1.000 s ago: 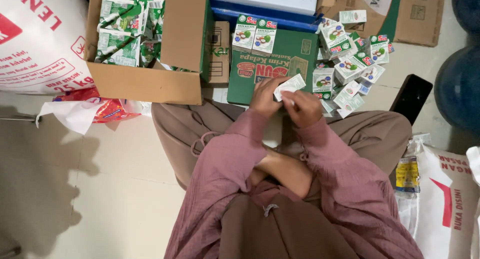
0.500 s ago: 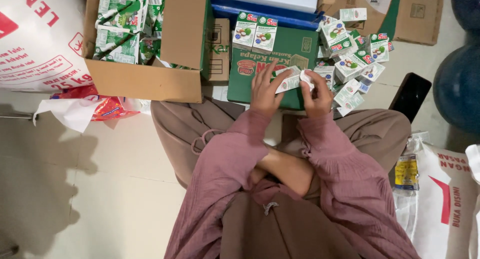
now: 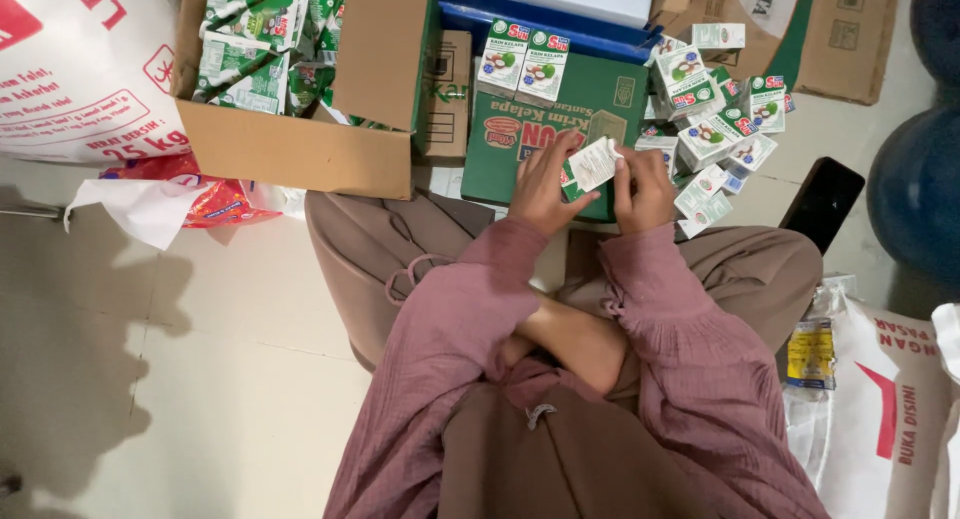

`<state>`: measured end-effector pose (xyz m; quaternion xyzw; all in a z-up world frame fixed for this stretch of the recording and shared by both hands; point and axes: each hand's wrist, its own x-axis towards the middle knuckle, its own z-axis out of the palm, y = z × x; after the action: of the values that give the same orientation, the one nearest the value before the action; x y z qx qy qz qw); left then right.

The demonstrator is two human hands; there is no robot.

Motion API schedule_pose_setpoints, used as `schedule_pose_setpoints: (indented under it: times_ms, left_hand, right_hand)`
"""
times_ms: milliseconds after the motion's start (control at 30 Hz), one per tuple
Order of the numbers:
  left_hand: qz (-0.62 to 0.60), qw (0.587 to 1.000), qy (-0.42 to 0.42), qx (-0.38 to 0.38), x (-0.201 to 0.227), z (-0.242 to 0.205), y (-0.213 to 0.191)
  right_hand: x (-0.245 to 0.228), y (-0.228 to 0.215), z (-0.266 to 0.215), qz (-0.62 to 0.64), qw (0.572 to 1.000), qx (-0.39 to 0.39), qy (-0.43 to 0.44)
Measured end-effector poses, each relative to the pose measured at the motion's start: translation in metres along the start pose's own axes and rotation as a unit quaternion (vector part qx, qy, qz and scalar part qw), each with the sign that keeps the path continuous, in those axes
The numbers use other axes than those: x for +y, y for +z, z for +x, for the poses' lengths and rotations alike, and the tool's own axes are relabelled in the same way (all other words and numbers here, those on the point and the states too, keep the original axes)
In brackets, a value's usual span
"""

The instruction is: Sorting and inspecting small sachets of food products while sitting on the floor

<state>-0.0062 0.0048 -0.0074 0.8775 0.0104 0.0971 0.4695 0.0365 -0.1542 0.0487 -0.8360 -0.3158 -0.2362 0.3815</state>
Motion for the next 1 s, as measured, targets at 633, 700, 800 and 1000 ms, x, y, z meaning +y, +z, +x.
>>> schedule_pose_setpoints:
  times_ms: [633, 700, 800, 1000]
  left_hand:
    - [0.033, 0.998, -0.047, -0.002, -0.011, 0.004, 0.001]
    - [0.035, 0.999, -0.041, 0.001, -0.013, 0.005, 0.004]
    - [0.073, 0.996, -0.055, -0.008, -0.018, 0.005, 0.007]
    - [0.062, 0.996, -0.059, -0.025, -0.036, 0.008, 0.022]
  right_hand:
    - [0.004, 0.013, -0.009, 0.053, 0.998, -0.004, -0.025]
    - [-0.01, 0.015, -0.01, 0.038, 0.999, 0.013, -0.026]
    - [-0.034, 0.022, -0.013, 0.042, 0.997, -0.02, -0.054]
    - [-0.021, 0.021, -0.005, 0.022, 0.994, -0.041, -0.099]
